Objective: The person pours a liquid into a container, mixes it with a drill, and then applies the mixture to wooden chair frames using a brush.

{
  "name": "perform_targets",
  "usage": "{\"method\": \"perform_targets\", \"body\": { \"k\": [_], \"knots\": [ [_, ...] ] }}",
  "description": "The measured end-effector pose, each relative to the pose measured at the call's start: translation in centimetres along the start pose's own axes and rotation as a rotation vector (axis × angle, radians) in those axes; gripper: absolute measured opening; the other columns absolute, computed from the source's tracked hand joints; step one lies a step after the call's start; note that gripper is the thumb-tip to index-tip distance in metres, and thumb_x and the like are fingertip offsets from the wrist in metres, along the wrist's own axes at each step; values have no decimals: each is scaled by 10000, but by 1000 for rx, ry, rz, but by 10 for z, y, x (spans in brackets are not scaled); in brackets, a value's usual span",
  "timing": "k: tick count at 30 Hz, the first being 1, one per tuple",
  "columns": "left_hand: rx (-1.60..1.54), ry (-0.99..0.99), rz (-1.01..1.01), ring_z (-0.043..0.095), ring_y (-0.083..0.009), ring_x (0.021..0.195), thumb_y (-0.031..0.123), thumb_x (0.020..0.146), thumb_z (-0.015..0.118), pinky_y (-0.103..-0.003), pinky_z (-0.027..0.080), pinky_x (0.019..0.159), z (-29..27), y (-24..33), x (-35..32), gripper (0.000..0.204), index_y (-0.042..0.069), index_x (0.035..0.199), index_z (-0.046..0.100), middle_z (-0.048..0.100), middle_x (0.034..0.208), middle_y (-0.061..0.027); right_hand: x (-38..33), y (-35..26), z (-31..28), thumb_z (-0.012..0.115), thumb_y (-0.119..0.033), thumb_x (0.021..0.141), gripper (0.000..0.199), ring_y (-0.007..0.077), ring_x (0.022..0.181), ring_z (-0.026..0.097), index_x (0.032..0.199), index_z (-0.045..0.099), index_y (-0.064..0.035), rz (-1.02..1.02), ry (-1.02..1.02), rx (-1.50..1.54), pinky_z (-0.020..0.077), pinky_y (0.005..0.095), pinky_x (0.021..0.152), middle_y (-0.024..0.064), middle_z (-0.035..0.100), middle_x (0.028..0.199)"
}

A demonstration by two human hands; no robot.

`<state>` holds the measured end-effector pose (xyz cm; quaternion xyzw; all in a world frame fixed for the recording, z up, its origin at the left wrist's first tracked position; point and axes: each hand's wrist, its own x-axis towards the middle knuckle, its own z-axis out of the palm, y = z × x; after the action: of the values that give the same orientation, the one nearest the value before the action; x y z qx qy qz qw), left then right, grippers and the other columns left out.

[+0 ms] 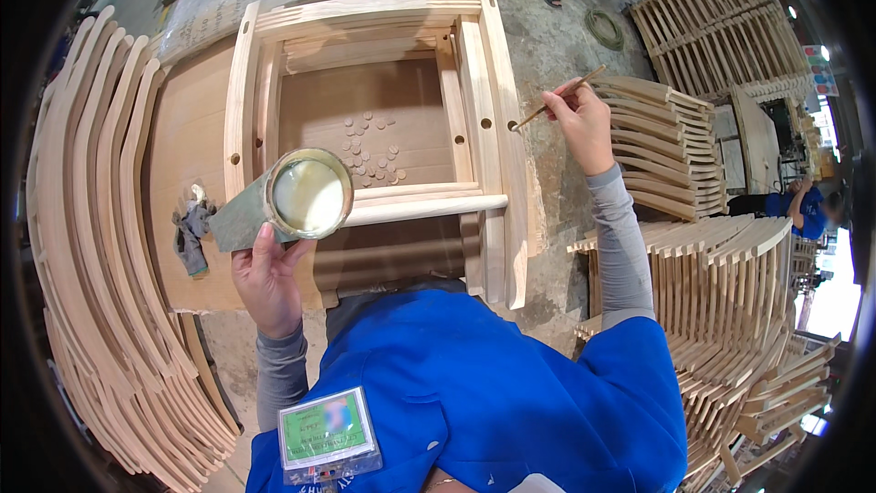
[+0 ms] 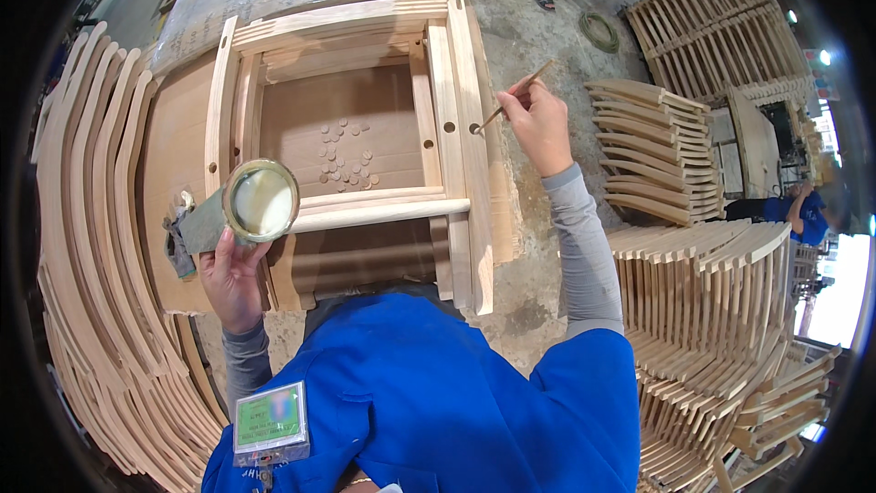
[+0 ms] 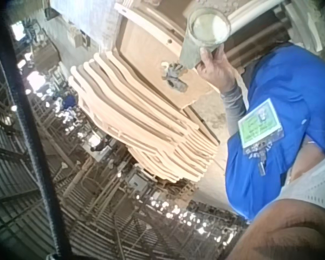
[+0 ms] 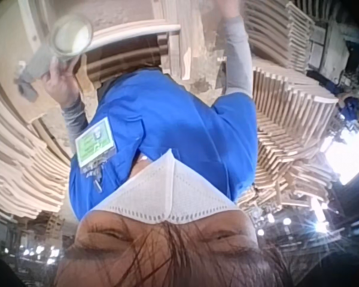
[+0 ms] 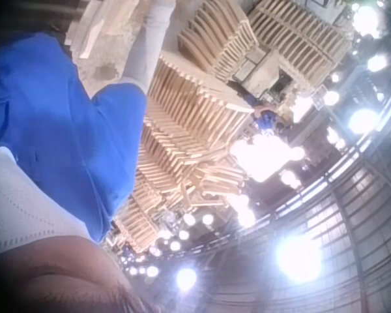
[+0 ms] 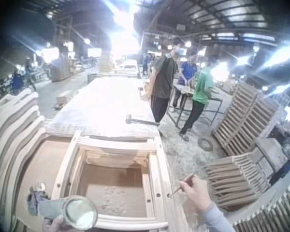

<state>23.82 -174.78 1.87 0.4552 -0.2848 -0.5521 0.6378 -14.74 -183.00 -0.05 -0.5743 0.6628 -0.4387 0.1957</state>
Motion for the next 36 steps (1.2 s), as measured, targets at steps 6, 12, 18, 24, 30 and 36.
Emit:
{"method": "perform_targets", "body": {
  "k": [6,12,18,24,30,36],
  "knots": [
    [7,44,7,612,-132,819,79,884,488,-348,578,695,0,1,0,227,-5,1094,507,598,972,-88,-2,0,11,641,-124,782,170,123,538,579,741,543,9,-32,4,-7,447,251,507,84,593,605],
    [-14,14,15,615,-148,853,64,888,474,-353,576,701,-15,-3,2,214,3,1090,510,600,994,-91,-11,-9,16,621,-116,787,155,231,531,566,758,528,4,-82,-25,-120,440,303,514,146,562,620],
    [-11,59,31,602,-108,782,59,883,482,-350,576,697,-2,5,0,203,7,1076,516,602,945,-74,-15,-18,14,627,-119,788,160,206,545,579,758,529,3,-91,2,-264,447,294,527,140,572,634],
    [-29,20,28,604,-123,818,42,871,484,-352,575,700,4,9,1,217,3,1083,512,601,948,-80,-11,-6,10,630,-64,770,92,148,584,596,783,572,6,-75,30,-84,453,257,546,113,606,663],
    [-36,-20,74,607,-183,869,17,866,479,-349,566,709,14,18,-1,235,1,1099,509,600,994,-106,-31,-59,-11,603,7,789,51,94,648,591,836,607,25,-67,-62,47,445,201,578,78,642,744],
    [53,-118,148,600,-185,879,31,876,495,-340,548,729,24,13,-4,211,-25,1073,545,603,1001,-114,-83,-152,6,599,111,756,165,212,774,632,876,525,25,-333,-190,632,522,278,675,198,626,856]
  ]
}}
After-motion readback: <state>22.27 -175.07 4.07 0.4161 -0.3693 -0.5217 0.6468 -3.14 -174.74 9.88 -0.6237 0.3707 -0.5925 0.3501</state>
